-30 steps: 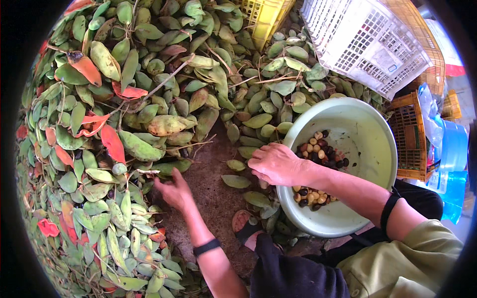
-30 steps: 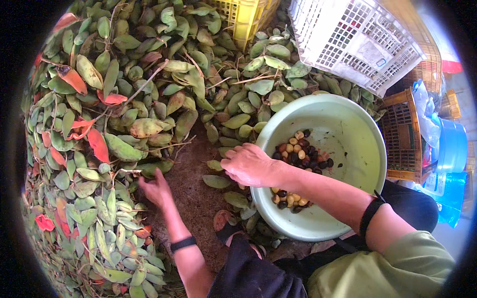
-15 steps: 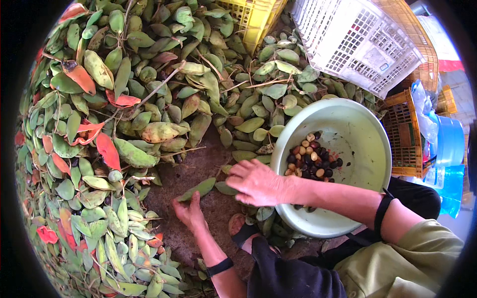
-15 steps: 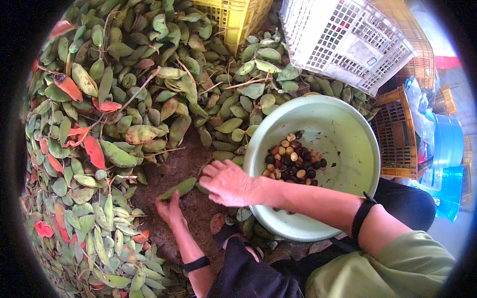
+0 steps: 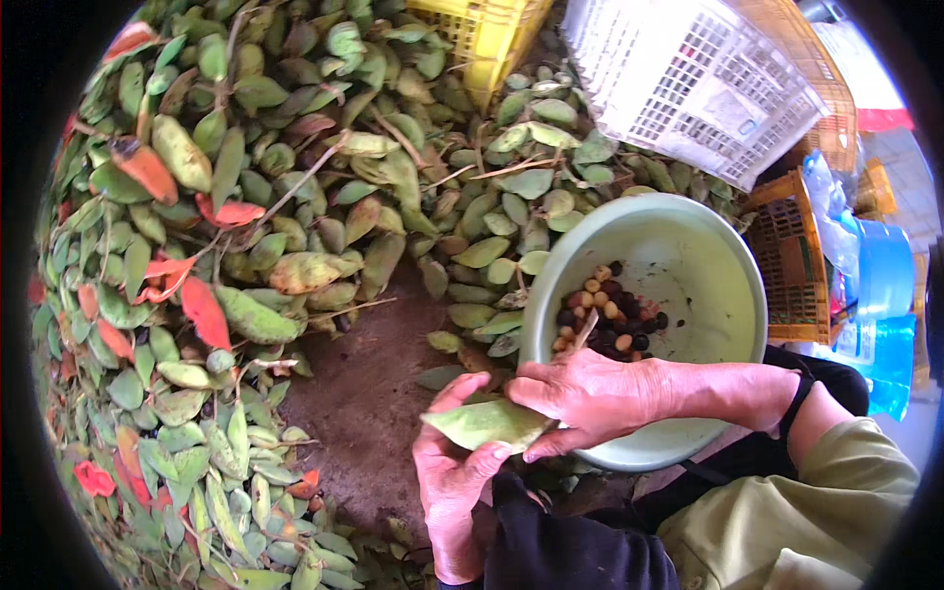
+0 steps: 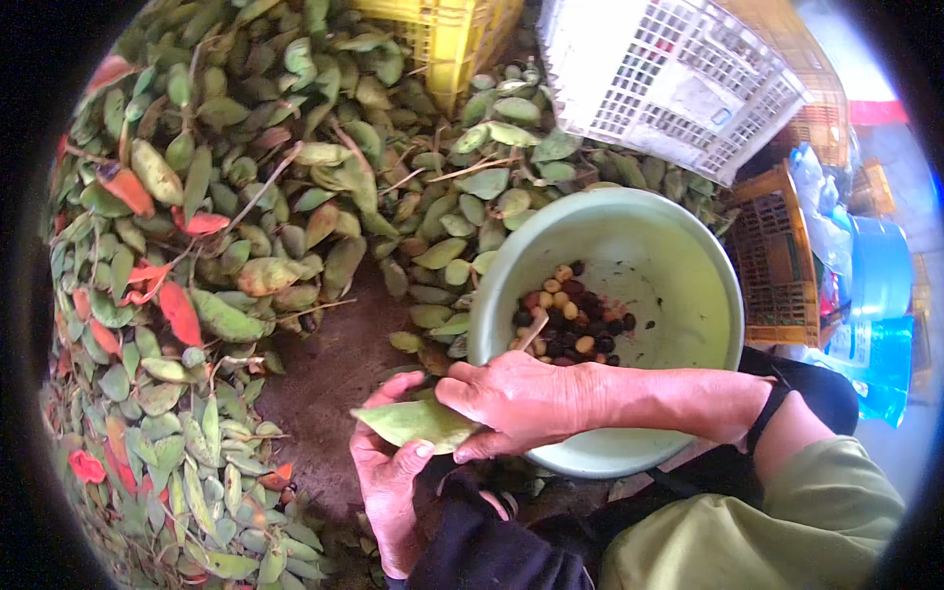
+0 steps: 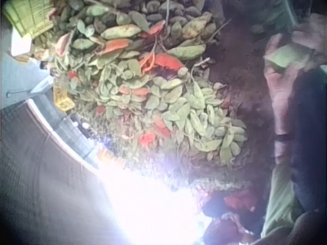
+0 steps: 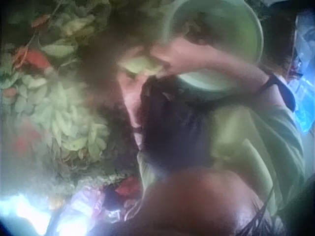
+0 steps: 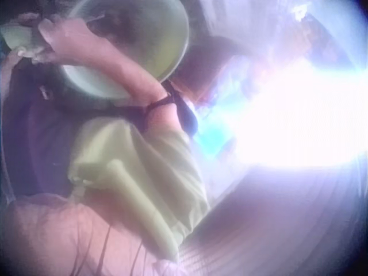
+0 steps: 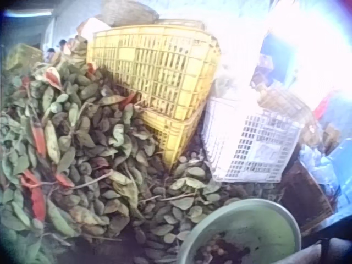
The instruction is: Shelling or peeling large green pods to extract seeds and placing them in a bowl.
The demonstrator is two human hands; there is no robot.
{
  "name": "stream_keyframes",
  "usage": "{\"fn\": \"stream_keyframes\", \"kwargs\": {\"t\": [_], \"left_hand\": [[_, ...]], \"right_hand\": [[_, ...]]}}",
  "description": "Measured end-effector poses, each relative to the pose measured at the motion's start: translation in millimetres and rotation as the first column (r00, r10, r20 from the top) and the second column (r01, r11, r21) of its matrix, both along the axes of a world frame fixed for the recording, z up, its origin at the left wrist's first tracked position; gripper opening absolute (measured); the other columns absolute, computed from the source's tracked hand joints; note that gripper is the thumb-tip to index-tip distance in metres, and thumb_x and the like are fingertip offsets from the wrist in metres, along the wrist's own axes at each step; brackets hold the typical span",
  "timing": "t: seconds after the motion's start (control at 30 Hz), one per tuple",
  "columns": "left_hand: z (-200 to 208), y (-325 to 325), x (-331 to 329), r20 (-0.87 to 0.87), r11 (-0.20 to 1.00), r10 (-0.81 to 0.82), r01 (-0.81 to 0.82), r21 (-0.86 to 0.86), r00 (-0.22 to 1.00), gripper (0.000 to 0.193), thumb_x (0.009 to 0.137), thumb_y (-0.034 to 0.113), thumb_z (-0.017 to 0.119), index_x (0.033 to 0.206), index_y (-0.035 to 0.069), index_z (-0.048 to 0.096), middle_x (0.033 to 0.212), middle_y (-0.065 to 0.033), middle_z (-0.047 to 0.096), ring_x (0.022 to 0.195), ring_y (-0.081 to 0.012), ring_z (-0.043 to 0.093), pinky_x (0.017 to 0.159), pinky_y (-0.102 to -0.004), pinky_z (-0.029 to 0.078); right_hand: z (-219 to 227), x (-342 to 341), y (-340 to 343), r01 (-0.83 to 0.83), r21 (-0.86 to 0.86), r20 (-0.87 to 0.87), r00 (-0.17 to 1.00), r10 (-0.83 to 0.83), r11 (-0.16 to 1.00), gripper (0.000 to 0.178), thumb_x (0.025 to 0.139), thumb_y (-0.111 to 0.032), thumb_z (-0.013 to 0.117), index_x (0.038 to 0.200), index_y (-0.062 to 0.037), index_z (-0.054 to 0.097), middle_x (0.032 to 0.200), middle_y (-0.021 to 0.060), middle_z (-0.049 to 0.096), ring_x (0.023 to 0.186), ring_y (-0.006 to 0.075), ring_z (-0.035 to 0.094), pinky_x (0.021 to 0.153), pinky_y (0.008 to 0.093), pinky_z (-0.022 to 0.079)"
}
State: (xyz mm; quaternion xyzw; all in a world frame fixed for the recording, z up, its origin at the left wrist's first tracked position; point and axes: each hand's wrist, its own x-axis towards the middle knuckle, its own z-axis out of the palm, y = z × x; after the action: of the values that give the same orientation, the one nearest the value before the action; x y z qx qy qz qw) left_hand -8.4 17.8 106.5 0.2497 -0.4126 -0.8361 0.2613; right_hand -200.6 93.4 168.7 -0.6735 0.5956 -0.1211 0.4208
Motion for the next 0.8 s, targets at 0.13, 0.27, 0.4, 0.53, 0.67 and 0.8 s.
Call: {"fn": "stream_keyframes", "kwargs": {"t": [0.13, 0.27, 0.4, 0.53, 0.67, 0.8], "left_hand": [[4.7, 13.6, -33.6, -0.189, 0.977, -0.099, 0.131, 0.168, 0.977, 0.061, 0.073, 0.009, 0.08, 0.124, 0.0, 0.048, 0.127, -0.0143, 0.053, 0.114, -0.0207, 0.053, 0.098, -0.0337, 0.043], [-2.1, 25.7, -53.7, -0.141, 0.943, -0.146, 0.181, 0.28, 0.979, 0.052, 0.075, 0.007, 0.077, 0.119, 0.001, 0.05, 0.125, -0.0144, 0.054, 0.113, -0.0206, 0.054, 0.097, -0.0339, 0.045], [-14.8, 39.7, -61.9, -0.123, 0.931, -0.133, 0.166, 0.326, 0.984, 0.05, 0.077, 0.006, 0.075, 0.12, 0.001, 0.05, 0.122, -0.014, 0.055, 0.111, -0.0203, 0.054, 0.096, -0.0333, 0.045], [-21.8, 50.3, -72.4, -0.078, 0.904, -0.202, 0.216, 0.369, 0.976, 0.043, 0.081, 0.009, 0.072, 0.118, 0.001, 0.051, 0.112, -0.0104, 0.061, 0.089, -0.0141, 0.061, 0.073, -0.026, 0.052], [-24.5, 55.5, -82.5, -0.019, 0.914, -0.225, 0.218, 0.343, 0.974, 0.035, 0.082, 0.013, 0.072, 0.111, 0.003, 0.056, 0.102, -0.0067, 0.064, 0.078, -0.0109, 0.061, 0.058, -0.0214, 0.048], [-28.8, 58.2, -88.1, 0.059, 0.915, -0.246, 0.212, 0.342, 0.967, 0.035, 0.083, 0.017, 0.073, 0.111, 0.005, 0.056, 0.094, -0.0046, 0.064, 0.074, -0.0088, 0.059, 0.053, -0.0198, 0.045]], "right_hand": [[1.3, -13.7, 33.3, 0.188, 0.009, 0.22, 0.958, -0.186, 0.982, 0.061, 0.083, -0.03, 0.067, 0.126, 0.0047, 0.039, 0.098, 0.0237, 0.054, 0.088, 0.0427, 0.06, 0.072, 0.0499, 0.049], [-16.1, -25.6, 56.4, 0.308, -0.107, 0.264, 0.925, -0.272, 0.945, 0.062, 0.087, -0.029, 0.064, 0.131, 0.0053, 0.036, 0.098, 0.0228, 0.054, 0.084, 0.0428, 0.059, 0.069, 0.046, 0.049], [-31.5, -22.7, 72.1, 0.416, -0.065, 0.252, 0.886, -0.389, 0.907, 0.064, 0.086, -0.032, 0.065, 0.132, 0.0039, 0.038, 0.095, 0.0206, 0.055, 0.088, 0.0395, 0.059, 0.075, 0.045, 0.047], [-29.8, -17.7, 91.5, 0.601, 0.07, 0.313, 0.744, -0.59, 0.796, 0.056, 0.086, -0.035, 0.067, 0.123, 0.0024, 0.048, 0.098, 0.0231, 0.06, 0.095, 0.0372, 0.06, 0.08, 0.0416, 0.047], [-35.1, -7.6, 103.3, 0.729, 0.315, 0.378, 0.49, -0.785, 0.607, 0.05, 0.086, -0.035, 0.068, 0.115, 0.0029, 0.054, 0.092, 0.0126, 0.064, 0.088, 0.0184, 0.061, 0.078, 0.0337, 0.048], [-34.8, -5.8, 102.5, 0.694, 0.547, 0.477, 0.201, -0.856, 0.468, 0.043, 0.086, -0.029, 0.07, 0.11, 0.0037, 0.056, 0.093, 0.0045, 0.063, 0.088, 0.0099, 0.056, 0.079, 0.0283, 0.047]]}}
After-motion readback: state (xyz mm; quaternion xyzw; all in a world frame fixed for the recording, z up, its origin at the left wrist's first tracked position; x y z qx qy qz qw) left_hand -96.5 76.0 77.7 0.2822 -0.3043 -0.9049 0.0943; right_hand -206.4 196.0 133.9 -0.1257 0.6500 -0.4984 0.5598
